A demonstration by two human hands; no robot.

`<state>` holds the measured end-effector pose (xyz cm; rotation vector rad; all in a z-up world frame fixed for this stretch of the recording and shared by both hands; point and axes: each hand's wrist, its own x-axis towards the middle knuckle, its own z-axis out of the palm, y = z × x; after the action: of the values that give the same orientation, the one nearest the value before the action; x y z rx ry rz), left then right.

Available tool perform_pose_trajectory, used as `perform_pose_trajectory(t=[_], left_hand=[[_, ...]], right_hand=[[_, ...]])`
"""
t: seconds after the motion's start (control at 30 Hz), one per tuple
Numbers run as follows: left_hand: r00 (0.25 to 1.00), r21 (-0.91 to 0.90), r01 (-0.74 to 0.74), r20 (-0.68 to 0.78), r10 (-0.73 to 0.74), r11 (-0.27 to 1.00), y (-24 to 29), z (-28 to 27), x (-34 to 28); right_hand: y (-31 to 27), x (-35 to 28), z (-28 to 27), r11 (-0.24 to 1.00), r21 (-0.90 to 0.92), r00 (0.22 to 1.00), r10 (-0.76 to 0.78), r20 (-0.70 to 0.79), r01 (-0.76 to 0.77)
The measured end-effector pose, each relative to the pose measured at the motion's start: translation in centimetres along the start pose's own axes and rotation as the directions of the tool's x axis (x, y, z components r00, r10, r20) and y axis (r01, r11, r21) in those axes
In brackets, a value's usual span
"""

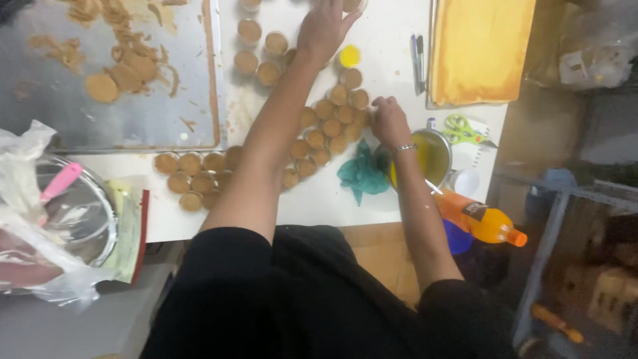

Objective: Preparing small round pastries by placing them into individual plastic cups and occasionally trimming them with a knife.

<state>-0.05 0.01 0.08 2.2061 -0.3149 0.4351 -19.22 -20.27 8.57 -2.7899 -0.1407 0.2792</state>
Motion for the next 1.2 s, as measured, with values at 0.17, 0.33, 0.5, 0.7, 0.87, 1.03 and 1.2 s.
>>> perform_pose_trajectory(t=[0.17,0.33,0.5,0.7,0.87,1.03,1.2], left_hand=[[1.000,-0.096,-0.011,-0.006,0.010,0.995,2.7,-6.8,1.1],[0.995,-0.203,0.101,0.040,-0.095,0.974,4.7,-18.2,-0.9],[0.964,-0.049,0.213,0.173,-0.202,0.976,4.7,-27.9,-8.9],[0.816,0.092,0.325,0.475,-0.328,0.941,3.8,-28.2,-13.7],[0.812,0.071,0.255,0.526,-0.253,0.964,2.2,-24.5,-13.3],[0.816,0.068,0.223,0.533,-0.225,0.972,1.3,-20.2,-12.1],[0.909,0.062,0.228,0.344,-0.235,0.972,2.9,-17.0,-10.6]], right_hand=[[1.7,1.1,-0.8,1.000,-0.026,0.999,-0.001,-0.051,0.000],[-3.0,3.9,-6.3,0.994,0.029,0.966,-0.095,-0.241,0.104],[-8.2,8.0,-9.3,0.939,0.209,0.953,-0.235,-0.189,0.273],[-3.8,11.1,-8.2,0.952,-0.266,0.977,-0.185,-0.110,0.150],[-1.8,12.4,-5.5,0.899,-0.306,0.949,-0.294,0.111,0.314],[-3.6,14.4,-4.4,0.918,-0.175,0.934,-0.347,0.080,0.356],[-5.1,15.4,-3.4,0.944,0.100,0.941,-0.325,0.094,0.316]])
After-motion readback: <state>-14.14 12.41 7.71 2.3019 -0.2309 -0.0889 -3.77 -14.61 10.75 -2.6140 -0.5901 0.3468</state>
